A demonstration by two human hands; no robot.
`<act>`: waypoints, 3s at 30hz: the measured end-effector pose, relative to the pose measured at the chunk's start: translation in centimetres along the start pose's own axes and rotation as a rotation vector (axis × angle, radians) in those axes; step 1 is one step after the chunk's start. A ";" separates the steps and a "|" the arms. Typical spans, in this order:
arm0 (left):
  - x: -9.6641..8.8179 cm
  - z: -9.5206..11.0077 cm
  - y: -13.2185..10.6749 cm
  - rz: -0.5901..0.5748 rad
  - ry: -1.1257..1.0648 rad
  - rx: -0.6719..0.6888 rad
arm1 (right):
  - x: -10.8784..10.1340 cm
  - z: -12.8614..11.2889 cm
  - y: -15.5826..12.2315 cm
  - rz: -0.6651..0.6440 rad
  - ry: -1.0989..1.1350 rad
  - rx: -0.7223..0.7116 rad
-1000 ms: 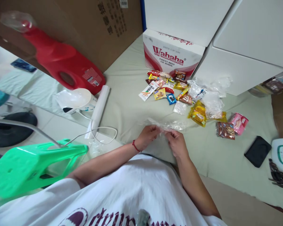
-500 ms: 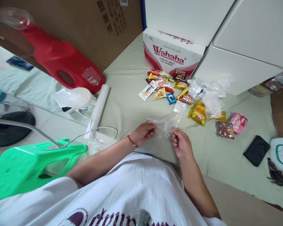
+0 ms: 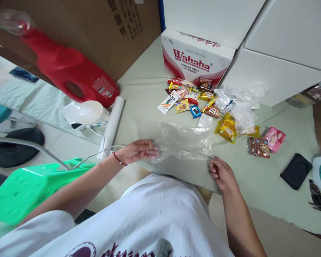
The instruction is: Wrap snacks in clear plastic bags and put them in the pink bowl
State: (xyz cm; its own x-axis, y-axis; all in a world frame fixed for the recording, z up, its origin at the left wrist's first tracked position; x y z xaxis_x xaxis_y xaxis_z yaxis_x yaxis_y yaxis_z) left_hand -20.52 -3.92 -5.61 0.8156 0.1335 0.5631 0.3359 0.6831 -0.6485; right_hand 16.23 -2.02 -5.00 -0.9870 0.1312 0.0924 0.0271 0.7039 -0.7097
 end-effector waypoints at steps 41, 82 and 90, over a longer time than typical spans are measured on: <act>-0.9 7.4 4.7 0.782 0.677 0.552 | 10.1 -1.8 0.7 -0.126 -1.404 -1.277; 2.2 3.3 2.8 0.577 1.714 0.899 | 11.0 -4.7 3.3 -0.037 -1.273 -1.183; 2.3 3.0 2.7 0.586 1.704 0.920 | 12.5 -7.1 2.2 -0.289 -0.614 -0.548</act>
State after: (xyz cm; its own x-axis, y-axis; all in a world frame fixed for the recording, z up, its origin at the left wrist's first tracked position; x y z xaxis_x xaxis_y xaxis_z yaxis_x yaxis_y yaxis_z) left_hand -19.15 0.43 -4.52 0.4261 0.1270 -0.8957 0.0741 0.9819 0.1745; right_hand 5.12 6.07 -0.46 -0.8732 -0.3931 -0.2880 -0.3213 0.9088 -0.2662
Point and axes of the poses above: each hand's wrist, its own y-axis towards the middle knuckle, its own x-axis out of the palm, z = x × y, the point moved 6 cm from there along y, towards the middle knuckle, and after that the axes turned 6 degrees about z, right-handed, at the moved point
